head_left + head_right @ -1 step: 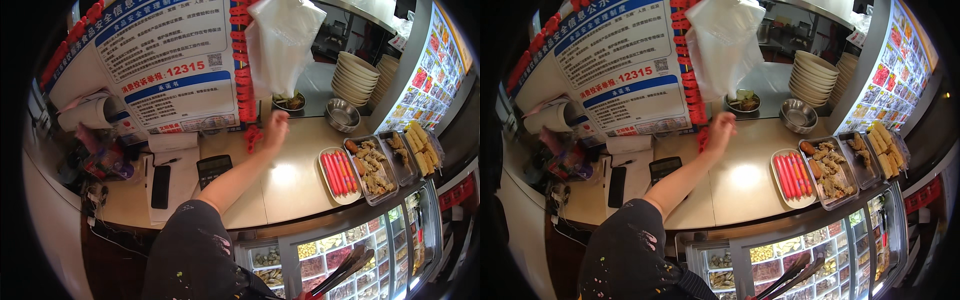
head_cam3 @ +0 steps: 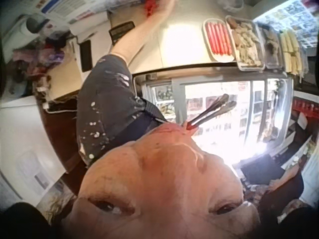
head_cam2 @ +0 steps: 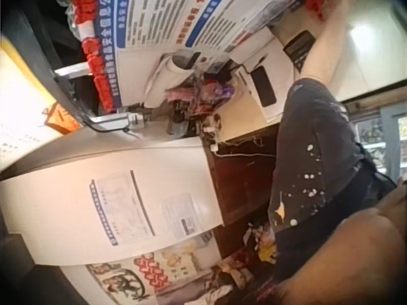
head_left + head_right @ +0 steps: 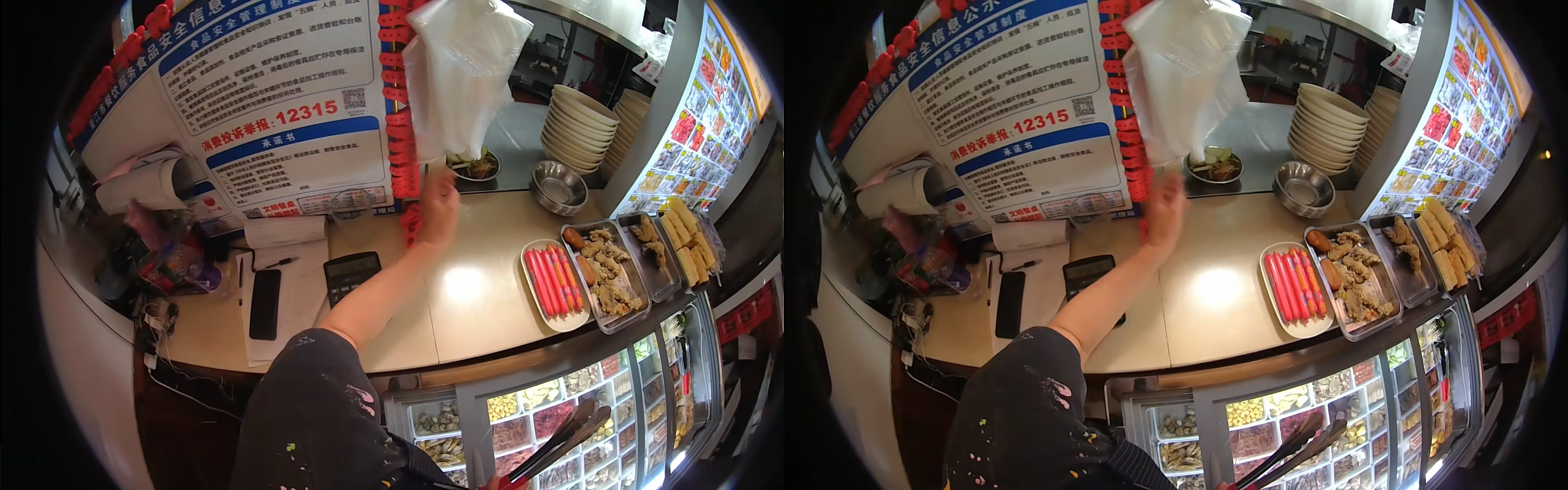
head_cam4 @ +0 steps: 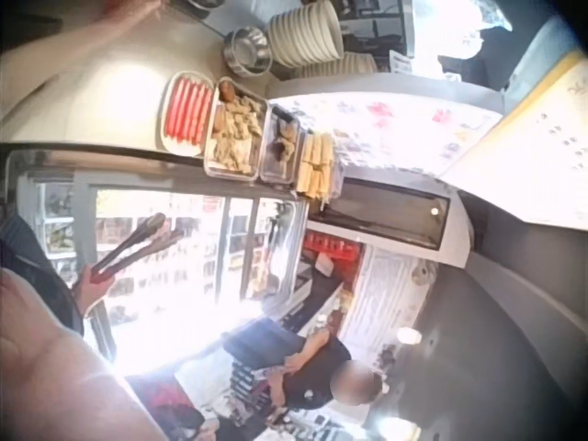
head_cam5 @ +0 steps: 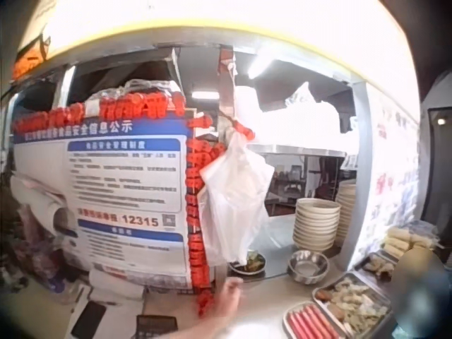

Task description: The person uses tongs to select various food items from a refrigerated display case and places them into a metal bowl. They handle vegetables, tofu, and meat products, then place the filled bowl on a counter. The person repeats this process to prepare a second bowl.

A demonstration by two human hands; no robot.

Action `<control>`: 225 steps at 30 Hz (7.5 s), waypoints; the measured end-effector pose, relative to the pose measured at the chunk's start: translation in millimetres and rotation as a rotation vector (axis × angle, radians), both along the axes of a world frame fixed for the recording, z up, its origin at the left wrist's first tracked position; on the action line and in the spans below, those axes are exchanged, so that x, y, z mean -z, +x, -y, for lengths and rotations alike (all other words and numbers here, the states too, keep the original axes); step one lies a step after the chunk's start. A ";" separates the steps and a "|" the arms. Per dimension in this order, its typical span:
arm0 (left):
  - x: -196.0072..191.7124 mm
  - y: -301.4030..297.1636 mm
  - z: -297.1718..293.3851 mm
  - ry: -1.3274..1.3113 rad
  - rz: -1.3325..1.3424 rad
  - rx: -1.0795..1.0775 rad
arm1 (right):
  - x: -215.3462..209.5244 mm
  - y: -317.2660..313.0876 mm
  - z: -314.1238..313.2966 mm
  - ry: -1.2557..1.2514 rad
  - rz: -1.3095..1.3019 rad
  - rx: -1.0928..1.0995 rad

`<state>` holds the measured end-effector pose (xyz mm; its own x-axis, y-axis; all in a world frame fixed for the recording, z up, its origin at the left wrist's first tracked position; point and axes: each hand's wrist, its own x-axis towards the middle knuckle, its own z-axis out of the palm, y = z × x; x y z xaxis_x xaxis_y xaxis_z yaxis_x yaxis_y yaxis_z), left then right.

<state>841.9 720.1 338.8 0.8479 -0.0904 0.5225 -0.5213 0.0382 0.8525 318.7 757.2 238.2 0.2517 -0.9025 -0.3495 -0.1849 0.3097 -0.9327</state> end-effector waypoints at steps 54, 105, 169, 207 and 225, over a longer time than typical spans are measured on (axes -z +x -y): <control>-135.3 -43.5 -56.7 0.979 0.411 -0.085 | 24.1 -25.5 -45.7 -0.296 -0.053 -0.065; 140.2 197.7 88.2 -0.609 -0.964 0.629 | -18.3 13.0 -18.6 0.048 -0.173 0.114; 223.4 -533.9 180.4 0.684 1.229 1.277 | 56.6 -208.3 -114.1 0.192 -0.349 0.479; 285.6 -545.7 457.7 0.736 1.206 0.863 | 85.2 -202.4 -83.5 0.218 -0.215 0.581; 184.7 -414.8 -27.2 0.899 0.527 0.933 | 67.3 -194.3 -107.3 0.191 -0.327 0.368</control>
<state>427.0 747.3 154.2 0.0143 -0.9755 0.2194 -0.8695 0.0962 0.4844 124.4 864.4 171.0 -0.2190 -0.8232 -0.5239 -0.3037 0.5678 -0.7651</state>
